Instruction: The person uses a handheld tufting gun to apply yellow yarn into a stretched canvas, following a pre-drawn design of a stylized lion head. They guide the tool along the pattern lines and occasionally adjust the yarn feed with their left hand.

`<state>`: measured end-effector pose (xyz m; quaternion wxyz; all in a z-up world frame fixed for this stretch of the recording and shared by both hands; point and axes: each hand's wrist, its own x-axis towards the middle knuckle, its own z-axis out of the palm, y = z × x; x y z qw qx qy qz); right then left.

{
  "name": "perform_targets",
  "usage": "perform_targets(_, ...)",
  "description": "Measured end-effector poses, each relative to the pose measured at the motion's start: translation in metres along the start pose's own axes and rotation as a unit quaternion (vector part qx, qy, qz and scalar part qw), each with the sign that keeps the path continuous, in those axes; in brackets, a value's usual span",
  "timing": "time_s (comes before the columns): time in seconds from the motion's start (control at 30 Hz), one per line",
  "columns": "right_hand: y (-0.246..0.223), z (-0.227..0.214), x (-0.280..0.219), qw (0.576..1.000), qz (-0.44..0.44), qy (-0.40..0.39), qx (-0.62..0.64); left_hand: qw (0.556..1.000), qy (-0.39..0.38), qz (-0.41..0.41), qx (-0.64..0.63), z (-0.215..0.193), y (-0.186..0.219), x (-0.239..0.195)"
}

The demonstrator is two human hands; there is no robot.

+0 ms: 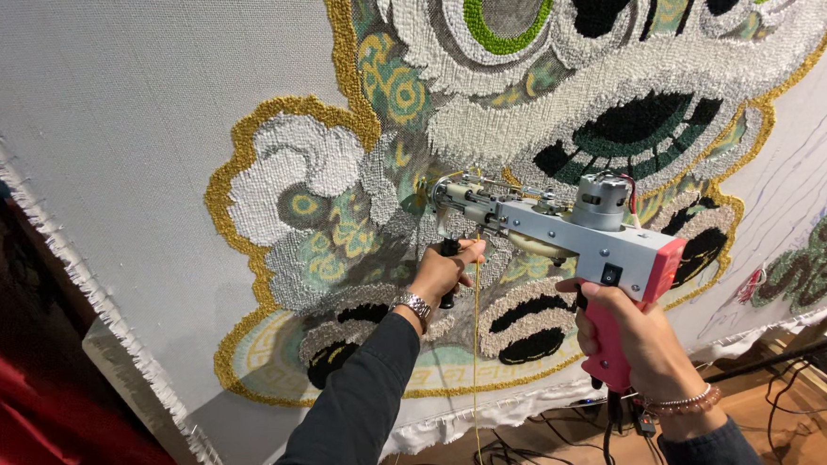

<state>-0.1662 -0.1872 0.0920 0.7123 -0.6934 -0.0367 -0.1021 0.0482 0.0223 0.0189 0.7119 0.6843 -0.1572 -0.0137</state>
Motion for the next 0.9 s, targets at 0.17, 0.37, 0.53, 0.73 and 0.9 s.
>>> perform_targets(0.17, 0.002, 0.007, 0.007, 1.0, -0.01, 0.007, -0.017, 1.0, 0.007, -0.014, 0.011, -0.007, 0.003, 0.003)
perform_targets(0.37, 0.005, 0.014, 0.01, 0.999, -0.021, 0.019, -0.035, 0.995, 0.004, -0.05, 0.089, -0.02, 0.017, -0.003)
perform_targets(0.53, 0.008, 0.01, 0.01, 1.0, -0.014, 0.013, 0.014, 0.994, -0.006, -0.041, 0.103, -0.021, 0.019, -0.004)
perform_targets(0.73, 0.01, 0.009, 0.013, 0.998, 0.007, 0.01, 0.054, 0.99, -0.018, -0.061, 0.126, -0.023, 0.023, -0.006)
perform_targets(0.9, 0.013, 0.006, 0.013, 0.997, 0.027, 0.0, 0.066, 0.986, -0.014, -0.087, 0.142, -0.023, 0.024, -0.008)
